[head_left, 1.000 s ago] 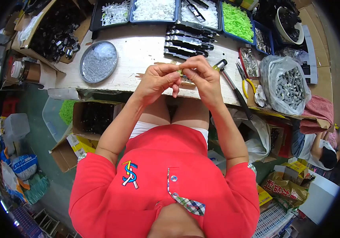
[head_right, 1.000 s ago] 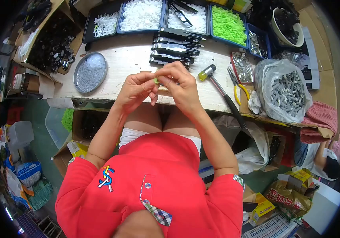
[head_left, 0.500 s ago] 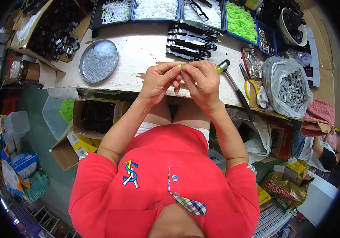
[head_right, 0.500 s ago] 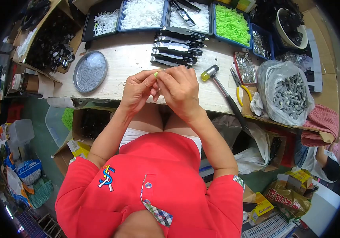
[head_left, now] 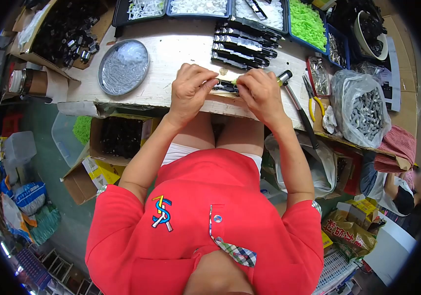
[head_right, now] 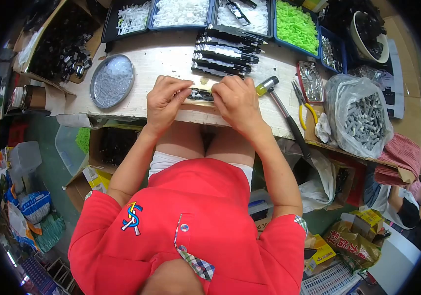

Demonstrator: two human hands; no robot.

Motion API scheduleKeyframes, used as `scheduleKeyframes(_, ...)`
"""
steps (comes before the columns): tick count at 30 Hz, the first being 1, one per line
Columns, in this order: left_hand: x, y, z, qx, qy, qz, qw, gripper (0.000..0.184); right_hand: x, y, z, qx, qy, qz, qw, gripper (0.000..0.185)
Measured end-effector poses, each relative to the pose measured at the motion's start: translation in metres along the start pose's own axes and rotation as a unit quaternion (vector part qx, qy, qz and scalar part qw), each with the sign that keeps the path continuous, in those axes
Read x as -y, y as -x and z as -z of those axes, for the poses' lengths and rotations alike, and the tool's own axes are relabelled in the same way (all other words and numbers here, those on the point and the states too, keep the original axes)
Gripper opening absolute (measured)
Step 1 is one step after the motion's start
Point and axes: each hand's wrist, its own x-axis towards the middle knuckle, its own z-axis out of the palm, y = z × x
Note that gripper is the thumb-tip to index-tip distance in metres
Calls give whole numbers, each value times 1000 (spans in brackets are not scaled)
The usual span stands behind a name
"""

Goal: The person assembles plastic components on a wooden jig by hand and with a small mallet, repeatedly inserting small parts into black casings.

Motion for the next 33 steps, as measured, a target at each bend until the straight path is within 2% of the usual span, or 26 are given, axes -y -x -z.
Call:
scheduleKeyframes(2, 5, 5, -2, 8, -21, 9, 1000, 11, -3, -1, -5, 26, 13, 9, 1000, 7)
scheduleKeyframes(4, 6, 6, -3, 51, -92, -29, 994, 12, -5, -4, -11, 49, 25, 38, 998, 6)
scheduleKeyframes(10, 14, 9, -13, 65, -81, -14, 994, 9, -6, -15, -16, 149, 36, 55, 987, 4)
scheduleKeyframes(14, 17, 10, -15, 67, -61, -13, 996, 8, -9, -25, -13, 181, 16, 76, 980, 2)
scheduleKeyframes(21, 17, 9, -15, 71, -74, -19, 995, 9, -8, -31, -9, 253, 1, 38, 967, 4)
scheduleKeyframes(25, 16, 8, -14, 82, -78, -6, 994, 9, -9, -25, -6, 250, 19, 30, 967, 3)
scheduleKeyframes(27, 14, 7, -14, 86, -93, 12, 992, 12, -16, -15, -4, 141, -22, 15, 990, 4)
scheduleKeyframes(31, 10, 4, -17, 90, -122, 19, 988, 18, -34, -4, 31, 72, -59, -53, 994, 7)
scheduleKeyframes(33, 8, 2, -19, 107, -128, 62, 984, 21, -38, 2, 55, 39, -65, -69, 995, 7)
